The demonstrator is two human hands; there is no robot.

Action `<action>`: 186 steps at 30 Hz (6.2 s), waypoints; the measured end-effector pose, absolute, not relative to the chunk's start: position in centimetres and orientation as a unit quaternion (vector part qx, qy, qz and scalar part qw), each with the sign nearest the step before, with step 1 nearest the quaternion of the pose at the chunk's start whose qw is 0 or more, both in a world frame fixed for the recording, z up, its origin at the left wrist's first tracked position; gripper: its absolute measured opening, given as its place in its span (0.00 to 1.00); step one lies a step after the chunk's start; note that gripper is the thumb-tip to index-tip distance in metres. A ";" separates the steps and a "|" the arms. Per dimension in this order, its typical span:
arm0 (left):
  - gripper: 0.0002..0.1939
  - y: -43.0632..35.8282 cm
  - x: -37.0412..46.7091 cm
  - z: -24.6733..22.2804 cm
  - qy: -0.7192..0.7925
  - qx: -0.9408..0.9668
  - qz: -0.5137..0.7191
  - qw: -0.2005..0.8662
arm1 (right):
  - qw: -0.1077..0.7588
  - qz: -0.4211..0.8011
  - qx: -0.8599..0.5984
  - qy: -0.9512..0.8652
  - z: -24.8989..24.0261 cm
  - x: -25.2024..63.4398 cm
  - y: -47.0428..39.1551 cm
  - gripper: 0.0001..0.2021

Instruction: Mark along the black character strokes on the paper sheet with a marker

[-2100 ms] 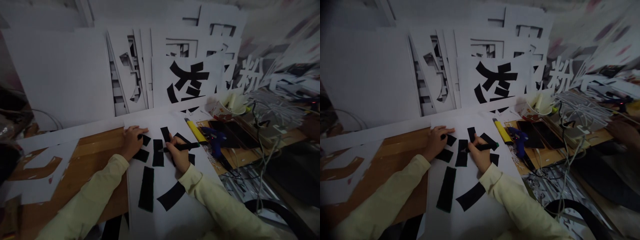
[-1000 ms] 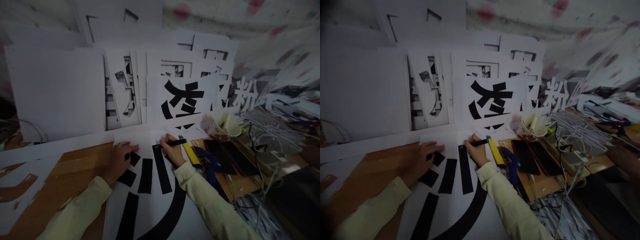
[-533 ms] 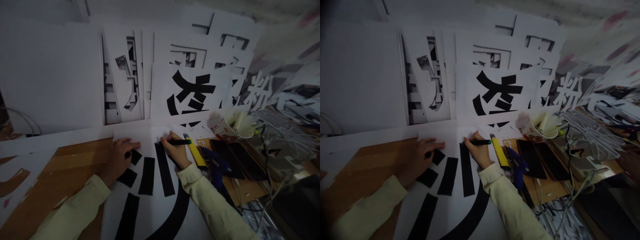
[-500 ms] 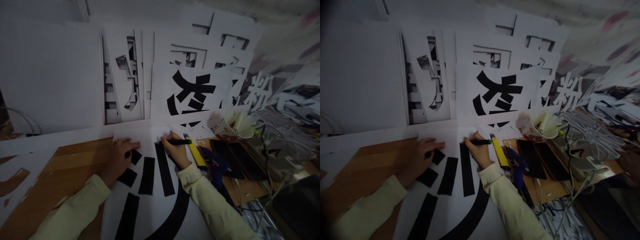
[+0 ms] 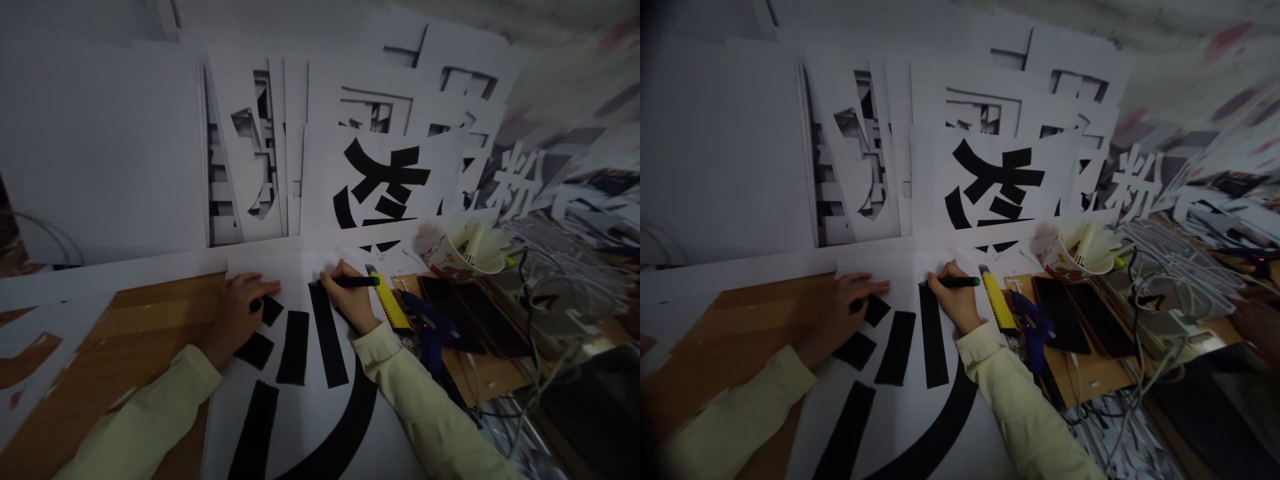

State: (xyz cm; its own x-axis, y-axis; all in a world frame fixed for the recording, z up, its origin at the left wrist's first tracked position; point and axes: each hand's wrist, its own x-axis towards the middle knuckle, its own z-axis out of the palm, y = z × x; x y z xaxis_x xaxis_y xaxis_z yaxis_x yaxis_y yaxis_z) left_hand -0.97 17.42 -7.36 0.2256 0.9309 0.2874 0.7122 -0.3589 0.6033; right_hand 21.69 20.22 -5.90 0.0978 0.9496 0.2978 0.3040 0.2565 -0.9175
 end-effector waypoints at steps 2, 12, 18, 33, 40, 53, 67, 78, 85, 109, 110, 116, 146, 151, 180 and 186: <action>0.21 17.4 -1.0 -7.4 0.539 0.763 0.310 0.176 | 0.526 0.313 -0.522 -0.594 -5.8 21.7 20.2 0.16; 0.20 17.4 -0.8 -6.9 0.548 0.757 0.301 0.188 | 0.535 0.322 -0.500 -0.599 -6.1 21.8 20.2 0.16; 0.21 17.3 -0.9 -7.0 0.550 0.756 0.296 0.194 | 0.534 0.332 -0.495 -0.600 -6.1 21.8 20.1 0.15; 0.21 17.3 -0.8 -6.6 0.555 0.753 0.293 0.197 | 0.535 0.354 -0.491 -0.590 -5.9 21.8 19.9 0.14; 0.22 17.3 -0.9 -6.7 0.548 0.761 0.292 0.185 | 0.536 0.367 -0.478 -0.591 -6.1 21.8 19.8 0.13; 0.21 16.9 -0.6 -5.1 0.563 0.762 0.254 0.195 | 0.519 0.376 -0.479 -0.600 -6.2 22.1 19.8 0.14; 0.22 17.1 -0.7 -5.6 0.558 0.765 0.269 0.180 | 0.538 0.293 -0.542 -0.576 -6.2 21.8 20.8 0.17; 0.21 17.0 -0.7 -5.4 0.561 0.763 0.259 0.189 | 0.514 0.292 -0.544 -0.596 -6.1 21.8 20.7 0.17; 0.22 17.0 -0.6 -5.2 0.566 0.763 0.253 0.184 | 0.521 0.285 -0.545 -0.592 -6.0 21.8 20.7 0.16; 0.22 17.1 -0.6 -5.2 0.558 0.765 0.260 0.192 | 0.545 0.268 -0.556 -0.568 -5.7 21.9 20.6 0.15; 0.22 17.1 -0.6 -5.3 0.556 0.765 0.261 0.193 | 0.542 0.268 -0.561 -0.566 -5.6 21.9 20.6 0.15; 0.20 17.2 -0.7 -5.8 0.554 0.763 0.275 0.187 | 0.537 0.271 -0.575 -0.555 -5.5 22.1 20.5 0.14; 0.20 17.5 -1.0 -6.2 0.547 0.772 0.279 0.164 | 0.580 0.283 -0.559 -0.521 -5.9 22.6 20.7 0.12; 0.20 17.5 -1.0 -6.3 0.542 0.777 0.278 0.159 | 0.588 0.285 -0.554 -0.516 -5.9 22.7 20.7 0.12; 0.20 17.8 -1.4 -7.0 0.528 0.777 0.302 0.162 | 0.595 0.302 -0.547 -0.506 -5.9 22.8 20.5 0.12; 0.20 17.7 -1.4 -7.0 0.533 0.775 0.299 0.161 | 0.595 0.307 -0.544 -0.506 -6.0 22.9 20.5 0.11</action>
